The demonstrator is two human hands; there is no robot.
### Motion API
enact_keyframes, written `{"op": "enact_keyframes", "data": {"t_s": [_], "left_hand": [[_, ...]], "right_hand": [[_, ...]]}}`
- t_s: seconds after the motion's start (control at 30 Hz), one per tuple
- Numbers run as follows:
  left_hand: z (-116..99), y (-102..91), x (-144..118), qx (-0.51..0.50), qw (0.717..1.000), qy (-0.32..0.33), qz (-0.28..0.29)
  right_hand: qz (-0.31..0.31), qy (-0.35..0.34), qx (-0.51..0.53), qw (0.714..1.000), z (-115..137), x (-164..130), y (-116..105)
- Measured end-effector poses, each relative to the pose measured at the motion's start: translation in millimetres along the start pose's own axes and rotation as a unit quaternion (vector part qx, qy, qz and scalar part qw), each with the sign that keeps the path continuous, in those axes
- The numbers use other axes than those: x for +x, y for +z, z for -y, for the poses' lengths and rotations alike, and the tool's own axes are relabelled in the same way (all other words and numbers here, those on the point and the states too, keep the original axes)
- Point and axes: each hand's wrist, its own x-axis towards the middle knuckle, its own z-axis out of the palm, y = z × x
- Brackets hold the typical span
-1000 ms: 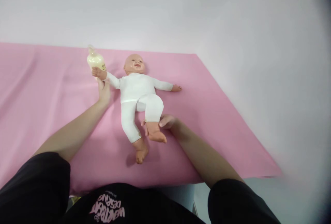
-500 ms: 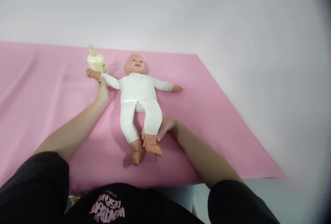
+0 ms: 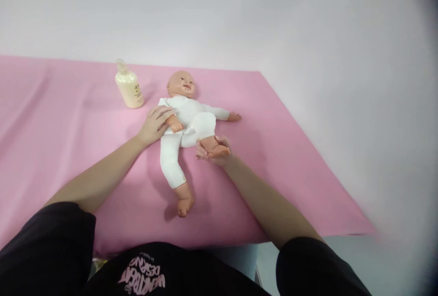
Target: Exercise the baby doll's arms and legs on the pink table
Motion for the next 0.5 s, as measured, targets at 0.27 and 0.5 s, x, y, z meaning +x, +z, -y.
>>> {"op": "enact_keyframes", "data": {"t_s": [0.27,0.5], "left_hand": [[3.8,2.6,-0.1,0.007,1.000,0.016,0.022],[2.4,3.2,0.8,-0.022,1.000,-0.005,0.004]], "right_hand": [[-0.098,0.051,0.008,0.994,4.9,1.5,8.4],[-0.093,0.044,-0.011,0.995,4.4,0.0,10.3]]}}
